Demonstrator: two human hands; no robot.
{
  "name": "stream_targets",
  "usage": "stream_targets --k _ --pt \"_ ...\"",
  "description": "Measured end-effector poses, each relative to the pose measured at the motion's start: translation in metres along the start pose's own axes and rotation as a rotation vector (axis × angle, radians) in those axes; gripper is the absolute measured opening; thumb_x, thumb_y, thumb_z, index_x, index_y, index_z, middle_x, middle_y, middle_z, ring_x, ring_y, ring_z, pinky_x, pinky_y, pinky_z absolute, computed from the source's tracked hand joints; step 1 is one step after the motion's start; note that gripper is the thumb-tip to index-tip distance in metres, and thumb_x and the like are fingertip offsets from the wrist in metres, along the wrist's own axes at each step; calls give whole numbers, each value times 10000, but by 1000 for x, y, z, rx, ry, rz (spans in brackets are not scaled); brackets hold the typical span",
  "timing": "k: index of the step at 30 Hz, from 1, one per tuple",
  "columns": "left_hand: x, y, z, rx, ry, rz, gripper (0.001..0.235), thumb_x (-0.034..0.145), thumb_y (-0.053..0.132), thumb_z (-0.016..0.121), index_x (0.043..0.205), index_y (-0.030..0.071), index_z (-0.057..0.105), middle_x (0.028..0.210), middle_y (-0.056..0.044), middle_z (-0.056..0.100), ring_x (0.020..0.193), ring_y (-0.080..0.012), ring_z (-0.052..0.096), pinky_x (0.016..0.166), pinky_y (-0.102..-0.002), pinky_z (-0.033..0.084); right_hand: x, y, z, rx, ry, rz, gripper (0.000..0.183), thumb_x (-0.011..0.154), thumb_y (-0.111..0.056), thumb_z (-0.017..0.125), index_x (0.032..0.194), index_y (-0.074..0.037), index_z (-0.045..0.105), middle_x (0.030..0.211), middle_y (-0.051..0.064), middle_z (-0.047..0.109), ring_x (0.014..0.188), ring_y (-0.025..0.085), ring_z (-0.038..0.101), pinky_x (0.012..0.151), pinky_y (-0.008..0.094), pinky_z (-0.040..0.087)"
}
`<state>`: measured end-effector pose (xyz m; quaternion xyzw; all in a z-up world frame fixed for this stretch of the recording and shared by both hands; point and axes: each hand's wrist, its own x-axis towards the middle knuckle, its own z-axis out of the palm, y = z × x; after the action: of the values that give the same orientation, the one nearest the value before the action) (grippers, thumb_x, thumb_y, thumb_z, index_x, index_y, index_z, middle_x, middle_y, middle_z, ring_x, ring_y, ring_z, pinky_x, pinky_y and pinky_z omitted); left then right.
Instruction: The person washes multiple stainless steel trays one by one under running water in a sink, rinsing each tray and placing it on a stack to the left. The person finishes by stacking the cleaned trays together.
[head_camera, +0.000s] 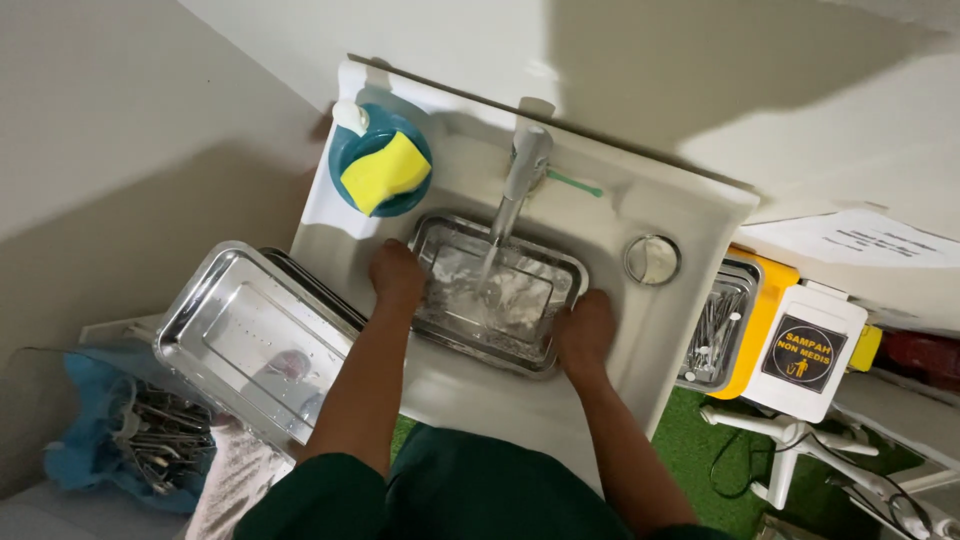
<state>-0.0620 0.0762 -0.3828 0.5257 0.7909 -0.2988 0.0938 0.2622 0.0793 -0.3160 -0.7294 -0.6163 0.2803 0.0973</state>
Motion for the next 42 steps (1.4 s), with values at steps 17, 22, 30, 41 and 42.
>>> stream_targets --k 17,22,30,41,42 --pt "14 8 16 141 43 337 258 908 280 675 1027 51 678 1041 -187 624 707 -256 698 474 -376 578 -43 -44 -114 330 -97 95 462 815 -155 739 1190 37 551 940 220 725 840 346 729 760 435 570" --pt "-3 22 3 -812 197 284 370 871 355 702 814 -9 680 834 -223 686 783 -387 663 704 -516 549 -49 -13 -129 472 -71 126 432 857 -139 711 1221 17 540 1006 174 734 832 266 733 729 385 589" --pt "30 2 39 -936 107 275 368 967 287 633 1114 -49 651 1163 -309 652 1065 -463 648 934 -515 529 -28 -12 -119 552 -92 247 395 916 -203 710 1247 -15 604 951 181 740 752 285 675 637 427 528" --pt "-101 -84 -117 -832 0 190 491 928 311 639 1239 -65 584 1213 -324 636 1158 -492 602 1000 -538 484 11 -21 -26 276 45 -100 305 1034 -263 650 963 30 606 844 259 636 791 436 633 723 529 488" --pt "-108 -85 -121 -887 -1 174 518 967 338 622 1256 -86 556 1212 -341 615 1134 -503 595 966 -545 482 10 -30 -29 156 16 -79 309 1046 -285 639 989 18 615 878 260 662 832 456 644 748 549 483"
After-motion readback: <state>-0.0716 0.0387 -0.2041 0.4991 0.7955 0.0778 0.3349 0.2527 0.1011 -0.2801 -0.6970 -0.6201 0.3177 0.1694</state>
